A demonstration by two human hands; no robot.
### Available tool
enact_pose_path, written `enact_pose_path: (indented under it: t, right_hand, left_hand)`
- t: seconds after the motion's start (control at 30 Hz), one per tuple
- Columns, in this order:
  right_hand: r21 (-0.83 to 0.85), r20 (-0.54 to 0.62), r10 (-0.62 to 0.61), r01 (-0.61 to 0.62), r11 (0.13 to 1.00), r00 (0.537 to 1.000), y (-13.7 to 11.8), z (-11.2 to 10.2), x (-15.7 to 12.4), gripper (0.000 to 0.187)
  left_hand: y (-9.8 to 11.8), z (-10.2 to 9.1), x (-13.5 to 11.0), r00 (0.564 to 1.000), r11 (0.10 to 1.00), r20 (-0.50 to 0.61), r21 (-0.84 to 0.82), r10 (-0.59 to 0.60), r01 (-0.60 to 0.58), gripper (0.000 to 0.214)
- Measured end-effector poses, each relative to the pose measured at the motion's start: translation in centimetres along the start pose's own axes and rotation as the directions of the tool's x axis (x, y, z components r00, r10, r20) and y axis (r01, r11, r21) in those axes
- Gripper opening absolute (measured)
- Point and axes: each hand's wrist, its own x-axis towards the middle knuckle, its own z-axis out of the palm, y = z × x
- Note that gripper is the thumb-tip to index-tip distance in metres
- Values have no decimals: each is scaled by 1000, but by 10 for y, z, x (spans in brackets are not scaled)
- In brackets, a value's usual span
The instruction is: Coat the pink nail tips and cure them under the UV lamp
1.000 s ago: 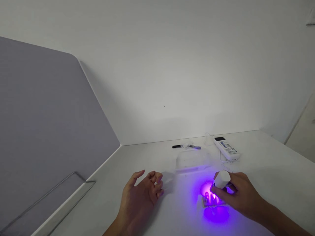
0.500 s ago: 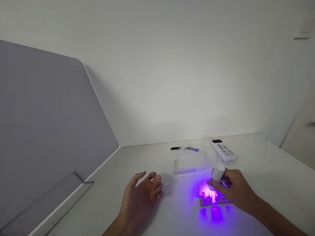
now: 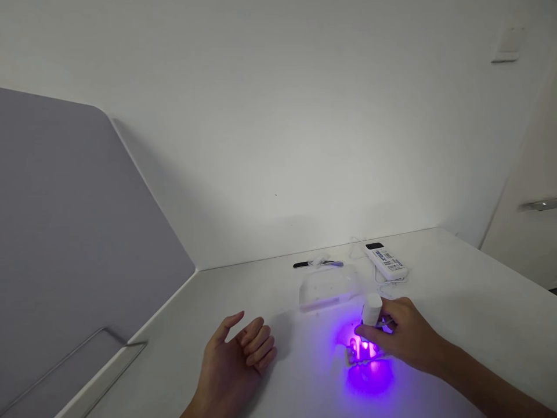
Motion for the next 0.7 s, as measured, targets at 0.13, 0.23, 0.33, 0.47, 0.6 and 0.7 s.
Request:
enact_pose_path:
  t: [0.13, 0.23, 0.33, 0.47, 0.6, 0.7]
  right_hand:
    - [-33, -4, -4, 4, 999, 1000, -2, -1, 0, 34]
    - [-46, 1, -6, 6, 999, 1000, -3, -2, 0, 34]
    - [-39, 11, -22, 22, 999, 1000, -3, -2, -1, 34]
    - [-27, -10, -38, 38, 999, 999, -3, -2, -1, 32]
    - [13, 33, -21, 21, 1000, 999, -3, -1, 0, 32]
    - [22, 30, -29, 28, 999, 999, -3, 0, 0, 33]
  left_hand:
    - [0, -3, 0, 1000, 1000, -18, -11, -10, 10, 48]
    - [0, -3, 0, 999, 1000, -27, -14, -18, 18, 49]
    - [0, -4, 0, 999, 1000, -38, -15, -21, 20, 50]
    - [0, -4, 2, 999, 1000, -39, -12, -24, 23, 50]
    - [0, -2, 3, 999, 999, -40, -15, -30, 30, 50]
    - [-1, 1, 2, 997, 999, -70, -21, -34, 32, 51]
